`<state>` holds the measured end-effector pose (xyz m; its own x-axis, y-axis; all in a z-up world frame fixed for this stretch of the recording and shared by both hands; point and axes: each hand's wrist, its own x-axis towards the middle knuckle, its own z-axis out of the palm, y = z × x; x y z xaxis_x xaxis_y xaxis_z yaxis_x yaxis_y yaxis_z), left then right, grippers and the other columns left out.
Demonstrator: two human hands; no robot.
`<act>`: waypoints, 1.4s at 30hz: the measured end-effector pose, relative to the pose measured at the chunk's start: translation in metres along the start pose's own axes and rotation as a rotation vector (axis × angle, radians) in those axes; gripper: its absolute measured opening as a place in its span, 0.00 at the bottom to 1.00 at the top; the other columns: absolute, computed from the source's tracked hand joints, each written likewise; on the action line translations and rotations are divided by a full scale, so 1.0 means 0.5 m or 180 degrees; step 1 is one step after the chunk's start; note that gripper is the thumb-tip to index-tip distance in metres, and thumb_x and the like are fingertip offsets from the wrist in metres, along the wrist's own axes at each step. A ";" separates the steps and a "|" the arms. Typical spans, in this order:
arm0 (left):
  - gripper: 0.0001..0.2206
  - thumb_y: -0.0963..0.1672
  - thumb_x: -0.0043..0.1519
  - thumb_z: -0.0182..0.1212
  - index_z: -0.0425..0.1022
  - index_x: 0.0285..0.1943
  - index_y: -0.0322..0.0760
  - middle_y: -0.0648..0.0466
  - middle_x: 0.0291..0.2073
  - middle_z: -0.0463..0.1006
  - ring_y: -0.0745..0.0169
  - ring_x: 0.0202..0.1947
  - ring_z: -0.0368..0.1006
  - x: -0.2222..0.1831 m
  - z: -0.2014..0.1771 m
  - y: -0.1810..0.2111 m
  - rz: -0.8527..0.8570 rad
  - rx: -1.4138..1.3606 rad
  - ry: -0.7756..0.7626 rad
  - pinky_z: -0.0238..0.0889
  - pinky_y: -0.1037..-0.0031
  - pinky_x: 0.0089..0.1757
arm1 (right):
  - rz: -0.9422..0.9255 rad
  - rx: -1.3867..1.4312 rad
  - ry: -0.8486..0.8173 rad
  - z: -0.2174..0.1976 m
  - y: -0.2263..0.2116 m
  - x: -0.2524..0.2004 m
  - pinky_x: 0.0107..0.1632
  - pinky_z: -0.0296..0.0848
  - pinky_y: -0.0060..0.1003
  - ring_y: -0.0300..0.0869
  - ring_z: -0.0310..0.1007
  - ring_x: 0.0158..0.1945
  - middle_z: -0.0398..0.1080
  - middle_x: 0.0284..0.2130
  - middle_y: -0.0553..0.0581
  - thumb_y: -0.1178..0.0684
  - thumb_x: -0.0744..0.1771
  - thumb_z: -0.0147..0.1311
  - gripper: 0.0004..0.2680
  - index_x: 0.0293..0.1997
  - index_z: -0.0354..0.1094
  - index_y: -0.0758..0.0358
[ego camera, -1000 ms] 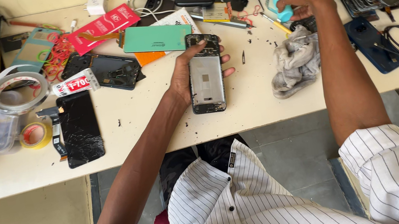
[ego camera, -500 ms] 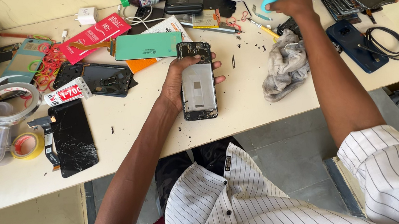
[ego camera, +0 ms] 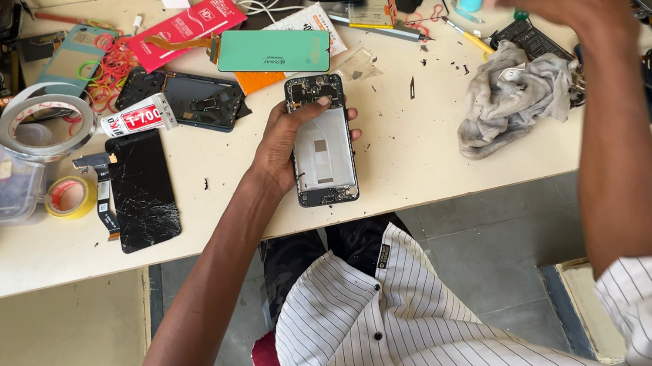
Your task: The person cleans the frame of a mobile phone chassis using a cloth and a thin tool. They then handle a replacement screen panel and its ribbon cables over the workbench.
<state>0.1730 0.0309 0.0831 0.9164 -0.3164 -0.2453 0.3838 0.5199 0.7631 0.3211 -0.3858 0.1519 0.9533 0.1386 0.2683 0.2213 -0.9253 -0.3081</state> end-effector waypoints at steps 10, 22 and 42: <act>0.17 0.44 0.58 0.64 0.67 0.53 0.33 0.39 0.41 0.83 0.44 0.37 0.83 0.021 -0.003 0.001 -0.0001 -0.0062 -0.0074 0.81 0.57 0.37 | 0.0122 -0.1099 -0.0812 0.023 -0.186 -0.242 0.54 0.74 0.55 0.59 0.75 0.53 0.65 0.59 0.63 0.44 0.48 0.78 0.38 0.66 0.68 0.49; 0.18 0.42 0.60 0.64 0.65 0.56 0.32 0.35 0.42 0.81 0.44 0.37 0.83 -0.087 -0.024 0.032 0.0333 -0.0137 -0.0283 0.81 0.58 0.38 | -0.1140 -0.0593 0.0435 -0.109 -0.407 -0.265 0.41 0.75 0.48 0.56 0.78 0.33 0.77 0.33 0.67 0.55 0.56 0.74 0.20 0.51 0.78 0.64; 0.18 0.47 0.60 0.58 0.68 0.56 0.34 0.41 0.42 0.82 0.52 0.35 0.83 -0.764 -0.390 -0.072 0.0984 -0.0825 0.2460 0.81 0.64 0.35 | -0.4471 0.1319 -0.0858 0.484 -1.738 -0.582 0.22 0.70 0.37 0.38 0.73 0.20 0.73 0.24 0.53 0.32 0.65 0.55 0.18 0.39 0.73 0.59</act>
<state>-0.1687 0.2881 0.0326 0.7682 0.4469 -0.4584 0.0328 0.6876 0.7254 -0.0989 0.4634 0.1207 -0.0851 0.9125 0.4001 0.9661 0.1738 -0.1908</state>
